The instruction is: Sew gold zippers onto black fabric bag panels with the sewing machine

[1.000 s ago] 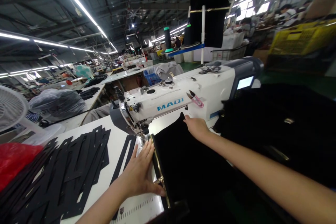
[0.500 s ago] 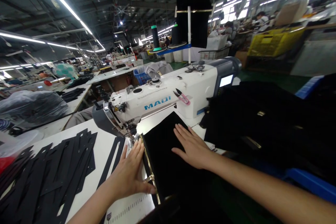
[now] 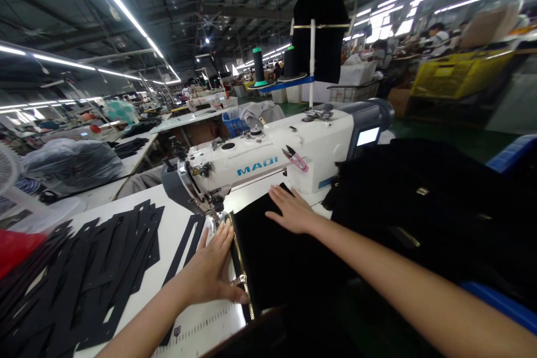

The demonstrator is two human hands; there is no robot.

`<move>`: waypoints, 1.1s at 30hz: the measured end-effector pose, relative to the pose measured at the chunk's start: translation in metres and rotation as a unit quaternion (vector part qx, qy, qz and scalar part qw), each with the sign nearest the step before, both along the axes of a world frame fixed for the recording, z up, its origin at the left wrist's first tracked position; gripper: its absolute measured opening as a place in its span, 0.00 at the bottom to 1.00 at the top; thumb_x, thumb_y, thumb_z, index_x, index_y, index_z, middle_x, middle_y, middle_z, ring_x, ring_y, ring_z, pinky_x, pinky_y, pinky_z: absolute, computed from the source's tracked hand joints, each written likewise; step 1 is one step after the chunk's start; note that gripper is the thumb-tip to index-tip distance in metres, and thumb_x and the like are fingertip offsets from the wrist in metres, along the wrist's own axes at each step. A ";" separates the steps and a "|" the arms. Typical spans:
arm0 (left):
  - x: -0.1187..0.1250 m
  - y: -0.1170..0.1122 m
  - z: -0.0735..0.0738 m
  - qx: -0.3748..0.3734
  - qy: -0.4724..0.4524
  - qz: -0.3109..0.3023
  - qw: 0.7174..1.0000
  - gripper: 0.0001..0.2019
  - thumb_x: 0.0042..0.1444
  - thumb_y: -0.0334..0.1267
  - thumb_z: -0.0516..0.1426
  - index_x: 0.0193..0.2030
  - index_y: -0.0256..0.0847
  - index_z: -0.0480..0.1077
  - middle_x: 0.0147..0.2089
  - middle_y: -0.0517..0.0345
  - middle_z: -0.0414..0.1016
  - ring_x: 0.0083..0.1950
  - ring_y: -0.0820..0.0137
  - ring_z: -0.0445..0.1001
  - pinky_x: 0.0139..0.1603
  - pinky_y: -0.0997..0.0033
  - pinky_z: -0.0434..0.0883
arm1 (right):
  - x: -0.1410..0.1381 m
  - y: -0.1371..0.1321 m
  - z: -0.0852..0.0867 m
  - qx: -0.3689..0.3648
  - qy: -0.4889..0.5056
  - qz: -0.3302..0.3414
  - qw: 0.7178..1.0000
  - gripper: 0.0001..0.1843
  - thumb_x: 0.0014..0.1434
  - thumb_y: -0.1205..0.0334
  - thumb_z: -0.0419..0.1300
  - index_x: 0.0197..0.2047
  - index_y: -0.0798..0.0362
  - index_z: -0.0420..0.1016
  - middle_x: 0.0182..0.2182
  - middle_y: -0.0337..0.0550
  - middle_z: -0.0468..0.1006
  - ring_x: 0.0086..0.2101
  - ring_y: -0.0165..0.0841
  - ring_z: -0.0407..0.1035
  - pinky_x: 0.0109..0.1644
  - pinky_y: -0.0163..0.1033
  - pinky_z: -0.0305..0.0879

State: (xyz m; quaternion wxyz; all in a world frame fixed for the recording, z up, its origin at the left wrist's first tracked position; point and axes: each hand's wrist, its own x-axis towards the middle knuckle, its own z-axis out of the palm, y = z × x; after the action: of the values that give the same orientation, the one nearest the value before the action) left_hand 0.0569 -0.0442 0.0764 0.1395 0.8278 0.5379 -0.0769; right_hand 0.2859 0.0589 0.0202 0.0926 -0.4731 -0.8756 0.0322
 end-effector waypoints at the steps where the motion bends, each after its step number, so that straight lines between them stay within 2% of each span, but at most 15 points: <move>1: 0.001 -0.001 0.000 0.001 0.001 0.000 1.000 0.66 0.32 0.70 0.58 0.67 0.26 0.32 0.68 0.34 0.27 0.68 0.50 0.27 0.64 0.40 0.30 | 0.006 0.003 0.000 -0.001 0.000 -0.021 1.000 0.37 0.64 0.47 0.43 0.64 0.71 0.48 0.63 0.63 0.46 0.62 0.45 0.41 0.63 0.55 0.42; 3: 0.001 -0.001 -0.001 -0.005 0.006 0.004 1.000 0.66 0.32 0.70 0.58 0.67 0.26 0.31 0.68 0.35 0.26 0.68 0.50 0.26 0.64 0.41 0.30 | 0.005 -0.002 0.002 0.007 0.001 -0.042 0.999 0.37 0.63 0.49 0.46 0.63 0.74 0.49 0.62 0.67 0.46 0.63 0.47 0.39 0.64 0.57 0.39; 6: 0.000 -0.001 -0.001 -0.010 0.008 0.003 1.000 0.66 0.33 0.69 0.58 0.66 0.25 0.31 0.68 0.34 0.25 0.68 0.50 0.26 0.63 0.40 0.30 | -0.017 -0.030 0.006 0.026 0.011 0.020 0.999 0.35 0.62 0.48 0.47 0.65 0.64 0.49 0.64 0.56 0.44 0.63 0.42 0.34 0.65 0.55 0.31; 8: 0.001 -0.001 0.001 -0.002 0.000 0.002 1.000 0.66 0.33 0.69 0.58 0.66 0.25 0.31 0.68 0.33 0.27 0.68 0.50 0.28 0.63 0.39 0.31 | -0.031 -0.048 0.004 0.020 0.021 0.079 0.996 0.35 0.63 0.46 0.46 0.66 0.59 0.49 0.65 0.51 0.44 0.64 0.39 0.35 0.65 0.54 0.33; 11: 0.004 -0.010 0.003 0.020 -0.015 0.011 1.000 0.61 0.35 0.64 0.61 0.67 0.27 0.37 0.68 0.33 0.33 0.69 0.48 0.33 0.63 0.37 0.34 | -0.038 -0.060 0.000 0.000 0.025 0.098 0.995 0.35 0.64 0.46 0.44 0.65 0.61 0.48 0.64 0.52 0.45 0.63 0.39 0.36 0.65 0.55 0.37; 12: 0.006 -0.016 0.003 0.034 -0.025 0.011 0.999 0.57 0.39 0.61 0.62 0.66 0.29 0.40 0.68 0.34 0.38 0.69 0.49 0.36 0.63 0.36 0.36 | -0.038 -0.060 -0.001 -0.001 0.024 0.097 0.995 0.34 0.64 0.47 0.44 0.65 0.61 0.48 0.64 0.52 0.45 0.63 0.39 0.37 0.64 0.55 0.37; 14: 0.011 -0.036 -0.003 0.073 -0.059 0.005 0.996 0.41 0.47 0.49 0.61 0.64 0.36 0.51 0.67 0.40 0.49 0.68 0.52 0.45 0.64 0.37 0.40 | -0.036 -0.057 -0.003 0.003 0.023 0.096 0.995 0.34 0.64 0.48 0.45 0.65 0.61 0.49 0.64 0.52 0.46 0.63 0.39 0.37 0.64 0.56 0.38; 17: 0.015 -0.072 -0.021 0.144 -0.136 0.007 0.980 0.19 0.51 0.31 0.57 0.52 0.43 0.65 0.60 0.51 0.65 0.62 0.58 0.61 0.64 0.39 0.48 | -0.033 -0.055 -0.005 0.010 0.025 0.093 0.995 0.34 0.64 0.48 0.45 0.65 0.61 0.49 0.64 0.52 0.46 0.63 0.39 0.37 0.64 0.56 0.38; 19: 0.014 -0.092 -0.033 0.194 -0.198 -0.019 0.960 0.11 0.50 0.29 0.56 0.41 0.44 0.70 0.51 0.54 0.73 0.53 0.61 0.70 0.61 0.43 0.57 | -0.033 -0.055 -0.004 0.010 0.026 0.092 0.995 0.33 0.64 0.48 0.45 0.65 0.61 0.50 0.64 0.52 0.47 0.63 0.40 0.38 0.64 0.57 0.38; 21: 0.008 -0.102 -0.038 0.209 -0.244 -0.065 0.945 0.06 0.51 0.31 0.56 0.36 0.44 0.71 0.43 0.56 0.76 0.44 0.64 0.74 0.53 0.53 0.68 | -0.036 -0.057 -0.001 0.005 0.025 0.089 0.996 0.33 0.63 0.49 0.47 0.64 0.62 0.51 0.63 0.54 0.48 0.63 0.42 0.40 0.64 0.58 0.39; 22: 0.005 -0.103 -0.039 0.210 -0.254 -0.077 0.941 0.06 0.52 0.33 0.56 0.37 0.43 0.71 0.41 0.55 0.76 0.41 0.65 0.75 0.49 0.57 0.71 | -0.039 -0.058 0.002 0.003 0.025 0.087 0.996 0.32 0.63 0.51 0.48 0.63 0.64 0.54 0.63 0.56 0.50 0.62 0.44 0.42 0.63 0.59 0.40; 24: -0.001 -0.096 -0.035 0.220 -0.237 -0.048 0.945 0.14 0.54 0.34 0.56 0.48 0.41 0.68 0.46 0.49 0.75 0.47 0.62 0.73 0.48 0.59 0.72 | -0.048 -0.059 0.008 0.012 0.038 0.098 0.994 0.29 0.62 0.54 0.49 0.61 0.65 0.59 0.61 0.59 0.55 0.62 0.45 0.45 0.63 0.59 0.40; 27: -0.002 -0.076 -0.028 0.221 -0.170 -0.016 0.960 0.30 0.52 0.42 0.59 0.60 0.35 0.58 0.60 0.39 0.64 0.60 0.53 0.63 0.58 0.45 0.63 | -0.064 -0.057 0.012 0.031 0.078 0.132 0.988 0.26 0.64 0.58 0.46 0.61 0.63 0.59 0.61 0.55 0.56 0.62 0.39 0.45 0.65 0.54 0.38; 30: 0.001 -0.062 -0.027 0.173 -0.137 -0.053 0.974 0.36 0.49 0.53 0.59 0.59 0.30 0.59 0.62 0.36 0.60 0.63 0.49 0.58 0.63 0.37 0.51 | -0.073 -0.052 0.006 -0.004 0.091 0.141 0.986 0.29 0.65 0.54 0.44 0.64 0.61 0.53 0.63 0.52 0.50 0.63 0.38 0.42 0.65 0.54 0.38; 33: -0.011 -0.062 -0.027 0.174 -0.134 -0.053 0.974 0.39 0.46 0.58 0.59 0.59 0.32 0.60 0.61 0.37 0.61 0.62 0.49 0.59 0.63 0.35 0.49 | -0.072 -0.051 -0.001 -0.024 0.095 0.143 0.985 0.30 0.65 0.52 0.43 0.65 0.59 0.51 0.64 0.52 0.49 0.63 0.38 0.40 0.65 0.55 0.37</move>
State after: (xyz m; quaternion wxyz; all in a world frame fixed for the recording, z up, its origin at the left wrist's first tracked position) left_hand 0.0463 -0.1067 0.0497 0.0601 0.8696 0.4746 0.1220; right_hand 0.2142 0.0082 0.0193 0.1585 -0.3399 -0.9203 0.1111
